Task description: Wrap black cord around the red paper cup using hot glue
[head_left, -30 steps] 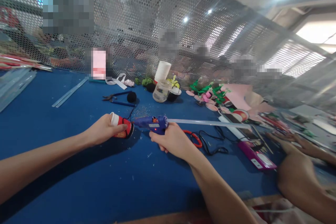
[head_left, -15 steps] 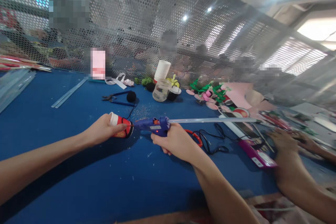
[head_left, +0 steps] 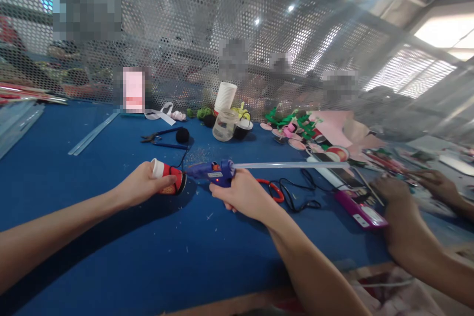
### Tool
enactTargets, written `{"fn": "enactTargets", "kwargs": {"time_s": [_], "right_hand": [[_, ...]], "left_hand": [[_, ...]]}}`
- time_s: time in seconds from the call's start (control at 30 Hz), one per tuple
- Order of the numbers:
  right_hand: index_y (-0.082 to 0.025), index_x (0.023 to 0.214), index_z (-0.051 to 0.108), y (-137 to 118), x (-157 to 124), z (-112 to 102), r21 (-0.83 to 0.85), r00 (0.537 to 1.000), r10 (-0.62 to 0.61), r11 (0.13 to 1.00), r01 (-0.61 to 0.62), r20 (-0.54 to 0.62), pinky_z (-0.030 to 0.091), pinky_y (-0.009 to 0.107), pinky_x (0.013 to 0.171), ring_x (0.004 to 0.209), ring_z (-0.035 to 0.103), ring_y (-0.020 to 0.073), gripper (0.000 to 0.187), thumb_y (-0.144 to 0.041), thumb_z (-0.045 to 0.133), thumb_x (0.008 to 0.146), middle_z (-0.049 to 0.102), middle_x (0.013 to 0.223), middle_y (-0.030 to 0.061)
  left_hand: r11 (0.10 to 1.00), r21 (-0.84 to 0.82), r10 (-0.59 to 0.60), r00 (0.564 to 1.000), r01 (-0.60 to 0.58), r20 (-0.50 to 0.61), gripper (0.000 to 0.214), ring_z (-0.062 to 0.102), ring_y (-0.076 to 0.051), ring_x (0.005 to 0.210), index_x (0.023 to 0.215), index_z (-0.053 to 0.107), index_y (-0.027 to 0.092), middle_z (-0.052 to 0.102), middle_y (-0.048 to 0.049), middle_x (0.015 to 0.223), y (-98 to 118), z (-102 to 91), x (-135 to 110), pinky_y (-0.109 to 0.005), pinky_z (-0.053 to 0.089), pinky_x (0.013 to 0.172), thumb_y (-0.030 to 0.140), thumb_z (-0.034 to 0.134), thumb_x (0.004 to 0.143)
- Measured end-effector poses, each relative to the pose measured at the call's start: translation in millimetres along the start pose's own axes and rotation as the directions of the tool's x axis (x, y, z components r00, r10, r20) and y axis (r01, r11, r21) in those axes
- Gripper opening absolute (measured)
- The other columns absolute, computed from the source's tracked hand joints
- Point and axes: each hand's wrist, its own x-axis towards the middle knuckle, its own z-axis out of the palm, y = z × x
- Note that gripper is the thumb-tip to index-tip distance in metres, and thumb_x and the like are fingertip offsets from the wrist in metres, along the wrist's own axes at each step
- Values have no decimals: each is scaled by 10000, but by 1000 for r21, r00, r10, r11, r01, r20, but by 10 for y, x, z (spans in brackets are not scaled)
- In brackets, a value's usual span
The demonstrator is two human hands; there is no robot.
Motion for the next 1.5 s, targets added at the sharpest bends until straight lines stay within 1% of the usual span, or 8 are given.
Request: {"fn": "enactTargets", "kwargs": {"time_s": [0.2, 0.5, 0.67, 0.8, 0.93, 1.13, 1.37, 1.5], "right_hand": [[-175, 478, 400, -14, 7, 20, 3, 1000, -6, 1000, 6, 1, 340, 165, 297, 280, 396, 65, 204, -230, 466, 663, 417, 339, -44], [-170, 491, 415, -84, -92, -15, -70, 1000, 6, 998, -6, -11, 338, 151, 324, 302, 420, 63, 196, -212, 460, 677, 421, 341, -44], [-169, 462, 398, -50, -110, -1, -59, 1000, -18, 998, 18, 1, 339, 155, 329, 305, 415, 60, 230, -225, 455, 678, 426, 347, -40], [-169, 452, 400, -16, -121, 20, -73, 999, -34, 997, 33, -3, 332, 158, 330, 300, 410, 55, 233, -221, 463, 670, 424, 344, -45], [-168, 459, 418, 16, -126, 37, -92, 999, -42, 995, 41, -12, 314, 161, 323, 302, 407, 54, 220, -216, 467, 668, 436, 351, -43], [-171, 445, 408, 38, -139, 49, -84, 997, -80, 993, 80, -3, 305, 167, 315, 306, 399, 57, 231, -196, 464, 668, 433, 344, -42], [-170, 459, 426, -3, -134, 60, -62, 999, -33, 997, 34, 22, 313, 163, 308, 295, 404, 60, 218, -225, 475, 665, 433, 342, -41], [-170, 486, 436, -18, -128, 21, 6, 999, 23, 1000, -23, 37, 332, 173, 304, 285, 398, 67, 210, -265, 504, 661, 423, 338, -45]], "left_hand": [[1000, -16, -5, 1000, 6, 5, 334, 221, -61, 403, 426, 339, 181, 281, 66, 427, 13, -4, 8, -211, 153, 396, 399, 522, 600], [996, -87, -11, 1000, 13, 13, 331, 243, -59, 399, 430, 367, 171, 308, 70, 409, 11, 2, 16, -203, 171, 391, 392, 546, 600], [991, -123, -61, 998, 59, -14, 341, 256, -58, 401, 440, 406, 158, 328, 71, 414, 20, 12, 22, -201, 172, 396, 427, 562, 580], [980, -185, -75, 997, 71, -17, 306, 310, -66, 407, 484, 482, 141, 386, 62, 422, -1, 19, 38, -201, 203, 405, 419, 576, 574], [975, -208, -85, 996, 78, -21, 285, 346, -69, 406, 492, 512, 132, 430, 51, 422, -22, 20, 48, -201, 231, 408, 396, 586, 572], [956, -276, -112, 993, 99, -31, 250, 463, -108, 445, 568, 589, 126, 544, 8, 468, -53, 19, 62, -212, 307, 420, 372, 612, 533], [938, -321, -143, 990, 129, -18, 214, 444, -97, 419, 520, 543, 129, 518, 28, 438, -45, 21, 67, -209, 298, 425, 332, 605, 541], [927, -351, -149, 988, 129, -29, 220, 394, -78, 405, 484, 488, 136, 470, 47, 422, -24, 22, 57, -201, 265, 421, 315, 607, 531]]}}
